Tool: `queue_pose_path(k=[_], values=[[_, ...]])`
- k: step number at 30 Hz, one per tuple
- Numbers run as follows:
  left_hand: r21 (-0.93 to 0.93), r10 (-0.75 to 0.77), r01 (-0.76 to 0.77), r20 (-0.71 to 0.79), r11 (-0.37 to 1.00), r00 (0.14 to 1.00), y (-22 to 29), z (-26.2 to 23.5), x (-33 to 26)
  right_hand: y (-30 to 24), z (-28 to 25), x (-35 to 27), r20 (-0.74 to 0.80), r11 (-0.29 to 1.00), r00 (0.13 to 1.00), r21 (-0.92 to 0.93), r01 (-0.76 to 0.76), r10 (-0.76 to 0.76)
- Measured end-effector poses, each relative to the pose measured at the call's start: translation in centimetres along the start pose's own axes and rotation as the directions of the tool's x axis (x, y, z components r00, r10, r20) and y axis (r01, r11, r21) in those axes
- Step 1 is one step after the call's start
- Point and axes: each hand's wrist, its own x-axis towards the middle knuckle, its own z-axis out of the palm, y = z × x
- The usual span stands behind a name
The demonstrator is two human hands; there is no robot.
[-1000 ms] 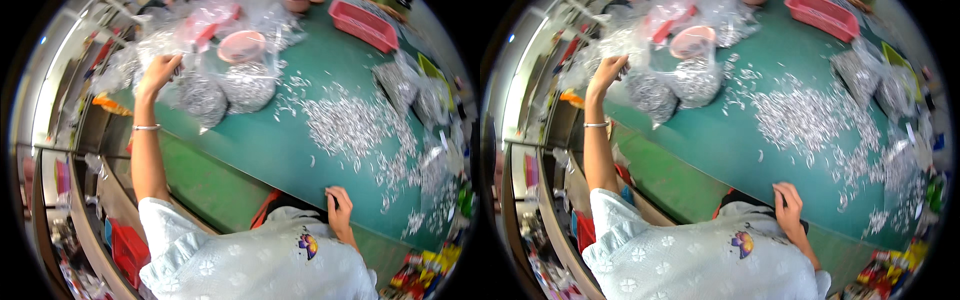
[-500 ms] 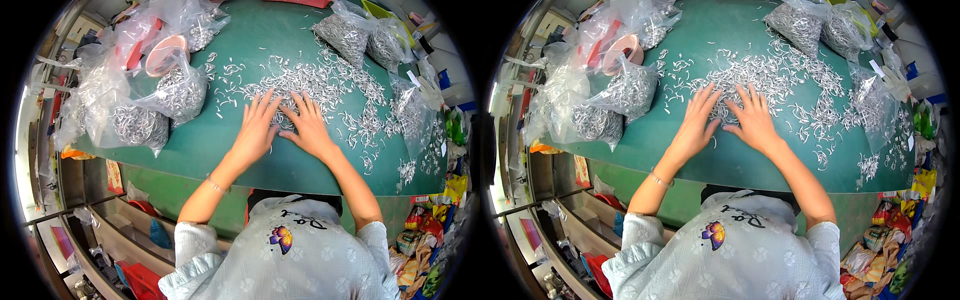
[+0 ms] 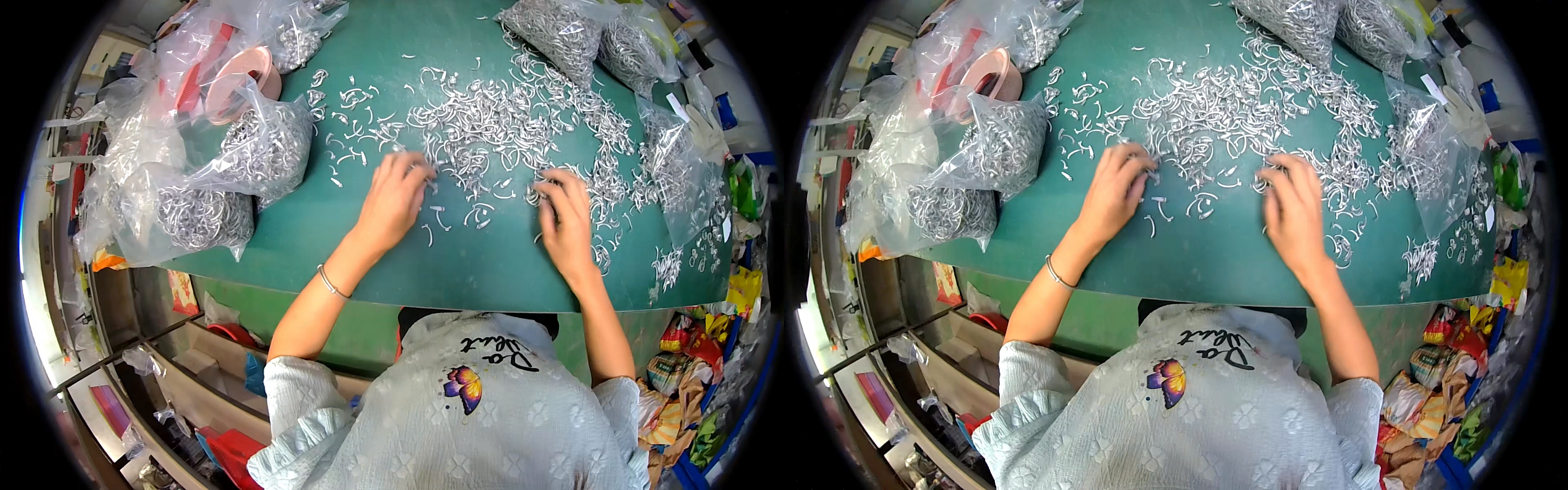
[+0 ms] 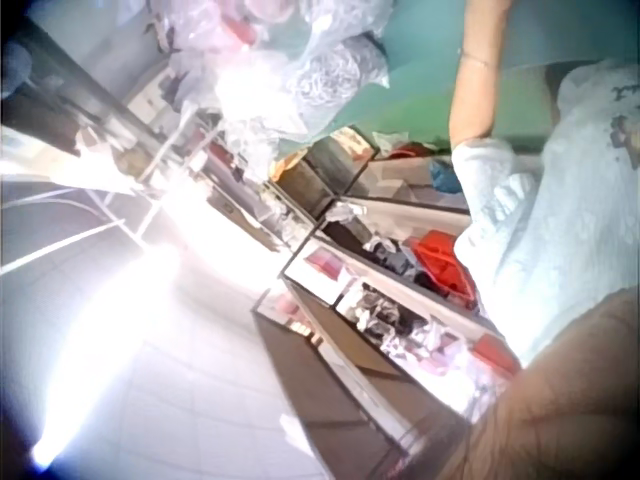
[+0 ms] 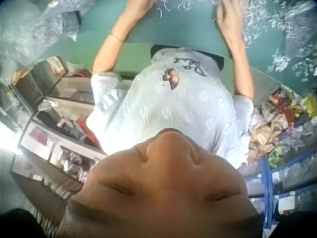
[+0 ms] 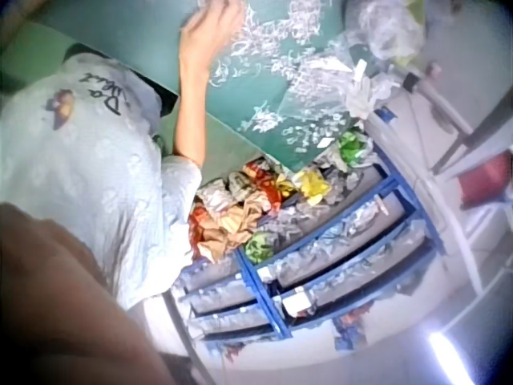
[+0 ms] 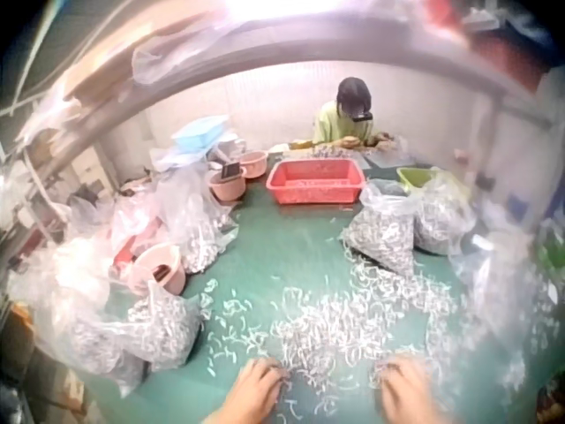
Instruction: The person sorts small curved metal parts by hand on a workbench, picking them up from a pile and collecting them in their palm before moving them.
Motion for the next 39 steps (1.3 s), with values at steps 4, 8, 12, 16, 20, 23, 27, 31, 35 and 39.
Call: queue_pose_path(k=[4,8,12,16,20,23,27,31,35,39], values=[[-0.139,-0.096,0.066,-0.219,0.988,0.971,-2.3,-0.7,1.4,-4.9,2.4,1.8,0.186,0.983,0.967,0.079,0.164,-0.176],[-0.716,-0.542,0.301,-0.127,0.629,0.831,-2.7,-1.8,1.1,-3.6,3.2,0.0,0.315,0.958,0.904,0.111,0.266,-0.288],[-0.513,-0.451,0.286,-0.231,0.81,0.862,-2.6,-2.6,-0.3,-0.8,0.0,-1.0,0.282,0.962,0.92,0.052,0.269,-0.273],[0.036,-0.222,0.237,-0.233,0.971,0.947,0.1,-3.1,-0.7,-2.5,-0.2,0.0,0.138,0.996,0.99,0.088,0.0,-0.012],[0.134,-0.192,0.185,0.04,0.973,0.981,3.8,-2.1,-1.5,-5.1,3.9,2.4,0.181,0.974,0.962,0.137,0.18,-0.204],[0.237,-0.19,0.187,-0.01,0.953,0.982,3.6,-1.7,-3.4,-5.0,5.4,2.0,0.227,0.961,0.934,0.056,0.269,-0.275],[0.054,-0.248,0.252,-0.07,0.966,0.966,5.2,-1.2,-6.1,-5.3,3.8,0.0,0.23,0.968,0.94,0.08,0.238,-0.25],[0.014,-0.298,0.298,-0.016,0.954,0.954,6.8,1.4,-5.9,-6.4,5.0,1.5,0.228,0.963,0.938,-0.009,0.27,-0.261],[-0.051,-0.259,0.258,-0.013,0.965,0.966,6.0,1.4,-7.1,-5.3,4.7,-0.1,0.272,0.946,0.92,-0.082,0.315,-0.283],[0.063,-0.218,0.219,-0.014,0.974,0.976,7.2,0.9,-6.6,-5.7,2.9,-1.9,0.221,0.982,0.957,0.013,0.19,-0.189]])
